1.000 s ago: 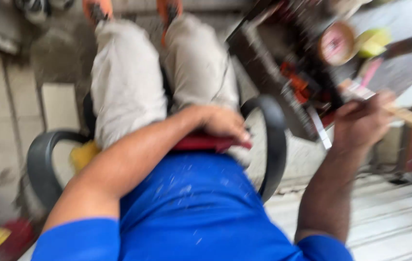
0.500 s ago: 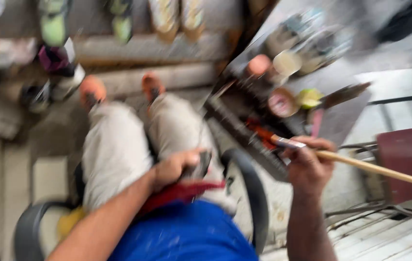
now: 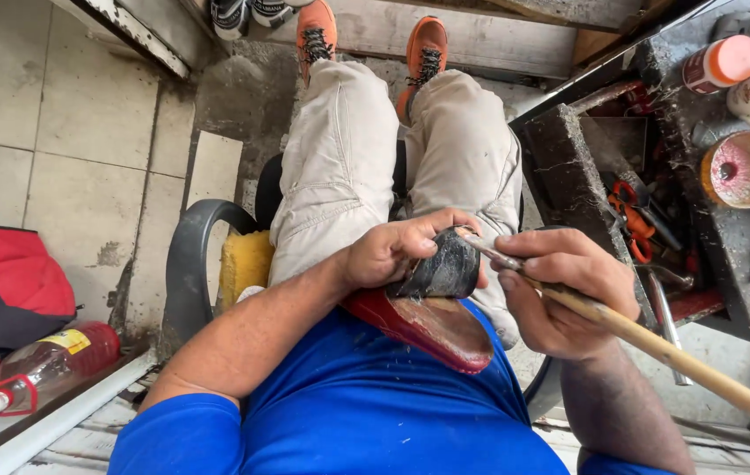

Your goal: Applying a liquid substance to the sole and edges of a shoe using a brush at a repair bench

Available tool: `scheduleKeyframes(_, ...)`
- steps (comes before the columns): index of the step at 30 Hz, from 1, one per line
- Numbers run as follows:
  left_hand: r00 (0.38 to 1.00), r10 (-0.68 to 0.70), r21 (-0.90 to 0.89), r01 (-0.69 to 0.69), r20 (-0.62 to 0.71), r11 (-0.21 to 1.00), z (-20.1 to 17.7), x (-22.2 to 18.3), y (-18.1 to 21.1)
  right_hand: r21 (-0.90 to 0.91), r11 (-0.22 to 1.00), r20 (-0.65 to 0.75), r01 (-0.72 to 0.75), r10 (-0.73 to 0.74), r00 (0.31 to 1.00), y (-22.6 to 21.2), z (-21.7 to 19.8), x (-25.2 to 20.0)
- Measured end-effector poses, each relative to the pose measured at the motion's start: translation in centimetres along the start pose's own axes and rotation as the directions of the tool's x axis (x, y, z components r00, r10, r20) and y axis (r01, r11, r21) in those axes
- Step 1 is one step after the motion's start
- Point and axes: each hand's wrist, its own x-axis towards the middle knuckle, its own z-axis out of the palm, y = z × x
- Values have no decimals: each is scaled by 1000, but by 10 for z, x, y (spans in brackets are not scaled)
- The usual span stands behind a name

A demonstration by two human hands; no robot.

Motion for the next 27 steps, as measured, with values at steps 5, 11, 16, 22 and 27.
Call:
scheduleKeyframes(5,1000,-22,36,22,6,999,10,-1,3,-130,991,85,10,1,996,-7,6,7)
scheduleKeyframes(11,997,-73,131,71,15,989,28,-1,19,-132,983,133,124,-107,985,-11,8,10)
scheduleKeyframes(16,997,-81,181,76,18,980,20,-5,16,-144,990,127,6,13,992,-10,-1,1)
scheduleKeyframes(22,995,-98,228,89,29,970,-30,-6,-11,-93,995,124,31,-20,992,-16,13,5)
scheduleKeyframes(27,997,-68,181,58,48,982,27,-2,17,-125,992,121,1,14,993,-9,-1,-3)
